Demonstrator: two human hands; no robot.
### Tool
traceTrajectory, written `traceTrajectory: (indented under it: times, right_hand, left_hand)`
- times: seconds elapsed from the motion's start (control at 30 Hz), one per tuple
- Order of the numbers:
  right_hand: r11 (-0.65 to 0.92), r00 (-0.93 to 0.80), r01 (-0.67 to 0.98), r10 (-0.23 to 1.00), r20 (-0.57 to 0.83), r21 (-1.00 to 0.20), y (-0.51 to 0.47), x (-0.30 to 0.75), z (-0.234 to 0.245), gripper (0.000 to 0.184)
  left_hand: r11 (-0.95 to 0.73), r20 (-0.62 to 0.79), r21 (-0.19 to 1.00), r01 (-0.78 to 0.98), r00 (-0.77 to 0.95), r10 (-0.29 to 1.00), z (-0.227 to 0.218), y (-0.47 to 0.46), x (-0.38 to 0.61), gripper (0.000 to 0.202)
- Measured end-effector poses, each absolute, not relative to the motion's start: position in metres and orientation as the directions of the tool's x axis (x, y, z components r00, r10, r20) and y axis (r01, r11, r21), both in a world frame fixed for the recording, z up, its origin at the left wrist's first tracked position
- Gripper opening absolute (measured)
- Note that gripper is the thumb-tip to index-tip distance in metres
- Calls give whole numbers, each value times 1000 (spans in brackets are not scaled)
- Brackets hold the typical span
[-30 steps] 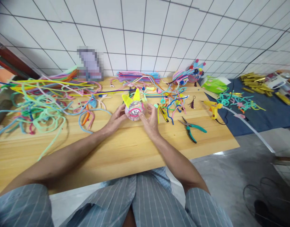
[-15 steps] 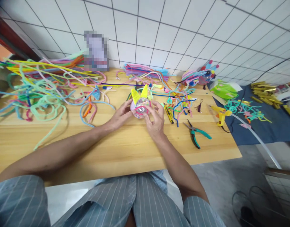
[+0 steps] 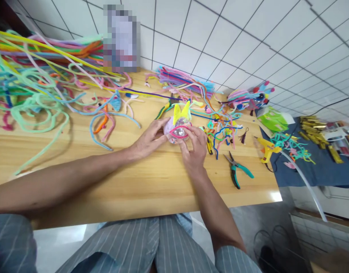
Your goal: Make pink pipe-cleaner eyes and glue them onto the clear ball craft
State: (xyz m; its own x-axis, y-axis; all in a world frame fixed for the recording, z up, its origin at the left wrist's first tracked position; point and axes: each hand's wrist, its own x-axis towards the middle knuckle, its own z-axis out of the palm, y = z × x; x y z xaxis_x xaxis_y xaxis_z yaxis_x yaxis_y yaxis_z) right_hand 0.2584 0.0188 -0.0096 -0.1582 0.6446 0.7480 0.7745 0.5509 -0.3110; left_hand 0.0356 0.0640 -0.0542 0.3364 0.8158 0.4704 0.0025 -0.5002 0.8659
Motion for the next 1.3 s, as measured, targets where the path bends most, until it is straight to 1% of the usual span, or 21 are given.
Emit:
traceTrajectory:
  times: [0.13,0.23,0.33,0.4,0.53,0.63,0.73,0.77,0.83,0.87,0.9,0.93,1.0,1.07,1.17,1.3]
  right_hand:
    - [554,-187,803,586,789,-221,20,262,-7,25]
    - [540,-162,812,571,805,-220,20,263,-6,19]
    - [518,-84,801,596,799,-302,16,259,-2,15]
    - [501,-55,784,642,765,-365,12,255,0,16]
    - [533,-91,724,703,705,-438,5,245,3,25]
    - [590,-127,656,702,701,-471,1,237,4,31]
    - [638,-120,569,688,716,-518,-3,231,8,30]
    - [633,-75,528,698,712,-566,-4,231,10,27]
    - [558,114,392,760,640,-732,0,234,14,16]
    - [496,237,280,794,560,-822,4,237,16,11]
    - [428,355,137,821,448,-893,10,242,18,11]
    - [374,440,-16,835,329,-927,17,247,20,16]
    - [313,504,-270,852,144,-911,31,259,23,26]
    - [281,498,-410,866,45,-868,42,267,24,34]
    - [233,464,-504,885,-33,-831,47,270,26,38]
    - [186,404,-584,911,-84,-790,44,265,28,38]
  left_hand:
    - [-534,482,844,53,363,797,-54,64,34,71]
    - [-543,488,837,66,359,796,-52,64,35,71]
    - [-499,460,866,37,333,823,-51,62,37,74]
    - [-453,433,892,1,292,853,-52,60,40,81]
    - [-351,349,936,-34,239,906,-54,58,43,97]
    - [-263,265,964,-41,237,935,-54,59,43,95]
    - [-199,216,976,-89,281,935,-54,64,38,96]
    - [-190,219,974,-124,301,928,-53,66,36,94]
    - [-171,233,965,-196,354,906,-51,72,30,89]
    - [-160,235,963,-218,380,894,-49,75,27,87]
    - [-145,228,963,-226,407,885,-47,78,23,85]
    - [-123,212,967,-224,430,877,-44,80,21,82]
    - [-63,161,974,-220,463,872,-38,81,17,82]
    - [14,98,974,-225,478,873,-31,80,14,85]
    - [107,10,969,-221,471,882,-23,74,11,84]
    - [180,-63,957,-228,443,894,-24,72,-3,75]
